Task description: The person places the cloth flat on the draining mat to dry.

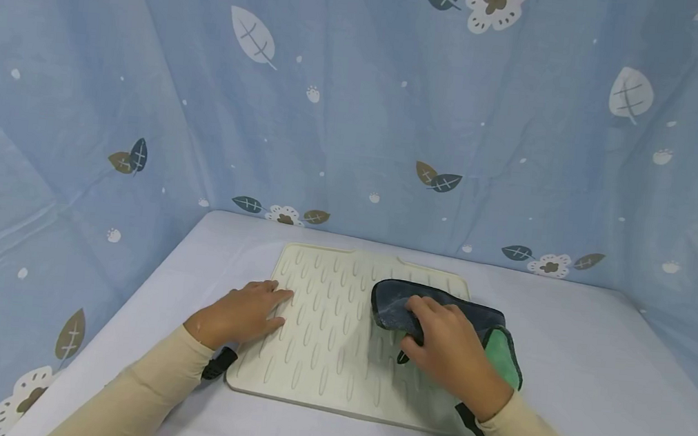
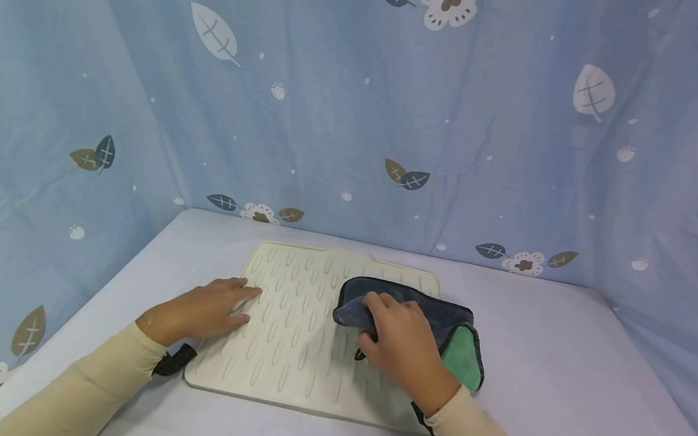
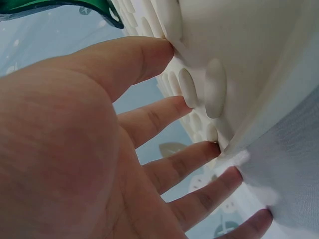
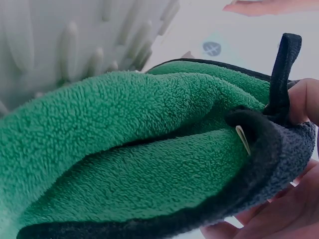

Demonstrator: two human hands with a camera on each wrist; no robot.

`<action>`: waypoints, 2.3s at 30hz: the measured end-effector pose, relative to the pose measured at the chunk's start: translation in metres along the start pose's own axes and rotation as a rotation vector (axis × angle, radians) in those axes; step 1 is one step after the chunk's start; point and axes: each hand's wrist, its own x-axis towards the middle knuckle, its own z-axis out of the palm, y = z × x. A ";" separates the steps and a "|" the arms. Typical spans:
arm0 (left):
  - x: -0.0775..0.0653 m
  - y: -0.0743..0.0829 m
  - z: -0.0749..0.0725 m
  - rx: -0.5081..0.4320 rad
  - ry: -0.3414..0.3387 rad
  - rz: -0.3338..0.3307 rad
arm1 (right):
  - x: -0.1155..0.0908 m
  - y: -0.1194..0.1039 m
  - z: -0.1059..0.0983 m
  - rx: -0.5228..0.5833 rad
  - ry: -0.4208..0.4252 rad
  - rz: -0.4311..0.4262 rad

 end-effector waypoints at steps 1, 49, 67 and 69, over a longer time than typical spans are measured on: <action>0.000 0.001 -0.001 0.000 -0.001 0.000 | 0.000 -0.001 0.001 0.000 -0.005 0.001; -0.001 0.003 0.000 -0.001 -0.003 -0.012 | -0.019 -0.004 0.028 0.053 -0.340 -0.033; -0.001 0.004 -0.001 0.008 -0.003 0.005 | -0.023 -0.003 0.027 0.076 -0.384 -0.054; 0.000 0.004 -0.001 0.010 -0.003 0.005 | -0.023 -0.003 0.026 0.077 -0.382 -0.054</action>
